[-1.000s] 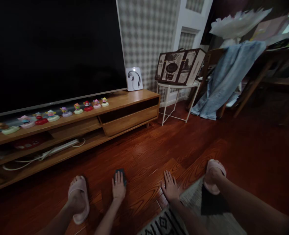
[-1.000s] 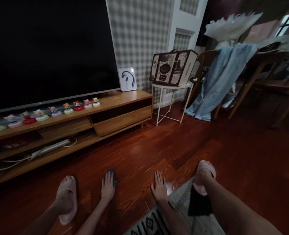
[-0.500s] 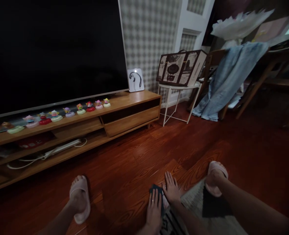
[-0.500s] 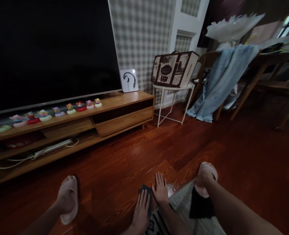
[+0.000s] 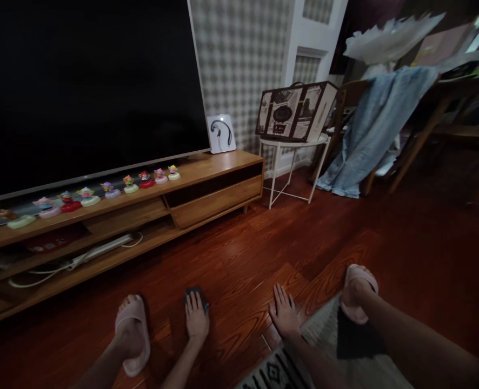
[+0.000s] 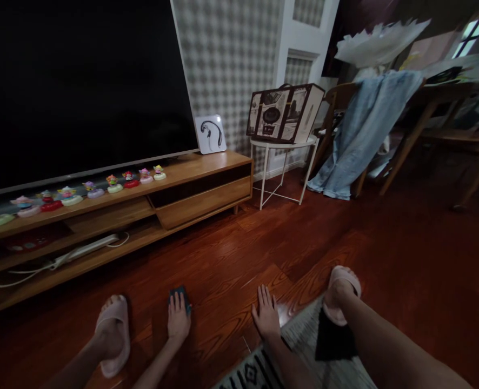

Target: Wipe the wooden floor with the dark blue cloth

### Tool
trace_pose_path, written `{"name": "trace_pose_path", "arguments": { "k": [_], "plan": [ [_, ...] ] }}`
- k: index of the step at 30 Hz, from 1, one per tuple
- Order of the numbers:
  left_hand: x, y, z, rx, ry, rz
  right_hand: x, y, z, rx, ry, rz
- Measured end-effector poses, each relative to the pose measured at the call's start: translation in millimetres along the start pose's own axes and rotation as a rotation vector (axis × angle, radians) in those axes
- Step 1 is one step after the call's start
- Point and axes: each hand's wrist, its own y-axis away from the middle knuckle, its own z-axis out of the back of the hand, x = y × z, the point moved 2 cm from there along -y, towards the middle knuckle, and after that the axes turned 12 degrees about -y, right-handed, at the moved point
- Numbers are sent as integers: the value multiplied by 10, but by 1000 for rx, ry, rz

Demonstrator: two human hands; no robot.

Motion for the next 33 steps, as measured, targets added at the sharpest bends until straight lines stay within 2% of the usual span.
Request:
{"name": "trace_pose_path", "arguments": {
  "k": [3, 6, 8, 10, 12, 14, 17, 20, 22, 23, 24, 26, 28, 30, 32, 33],
  "plan": [
    [-587, 477, -34, 5, 104, -174, -5, -2, -7, -10, -5, 8],
    [-1236, 995, -6, 109, 244, -452, -5, -1, -2, -15, -4, 10],
    [-1489, 1192, 27, 161, 326, -622, -6, 2, -2, -14, -1, 13],
    [-1526, 1184, 44, 165, 363, -776, -13, 5, -7, -20, 0, 17],
    [-1350, 975, 29, 142, 344, -869, -26, 6, -19, -25, -1, 16],
    [-995, 630, -10, 124, 278, -822, -42, 4, -35, -19, -4, 7],
    [-264, 85, -60, 91, 140, -451, -56, -2, -54, -10, -9, -2],
    [362, -209, -71, 65, 18, -82, -53, -4, -63, -5, -15, 2],
    [511, -218, -68, 53, -11, 29, -49, -3, -67, 2, -15, -1],
    [480, -170, -64, 42, -7, 48, -48, -2, -68, 4, -13, -3],
    [380, -89, -56, 26, 12, 44, -47, -2, -69, 4, -12, -5],
    [6, 158, -33, -2, 82, -24, -49, 0, -65, -1, -13, -2],
    [-507, 481, -5, -5, 190, -203, -51, 2, -55, -6, -13, 3],
    [-1002, 804, 15, 63, 298, -391, -53, 4, -41, -4, -9, 6],
    [-1360, 1038, 36, 142, 405, -612, -55, 8, -31, 3, -1, 8],
    [-1459, 1093, 48, 169, 443, -704, -55, 9, -29, 4, 3, 10]
  ]
}}
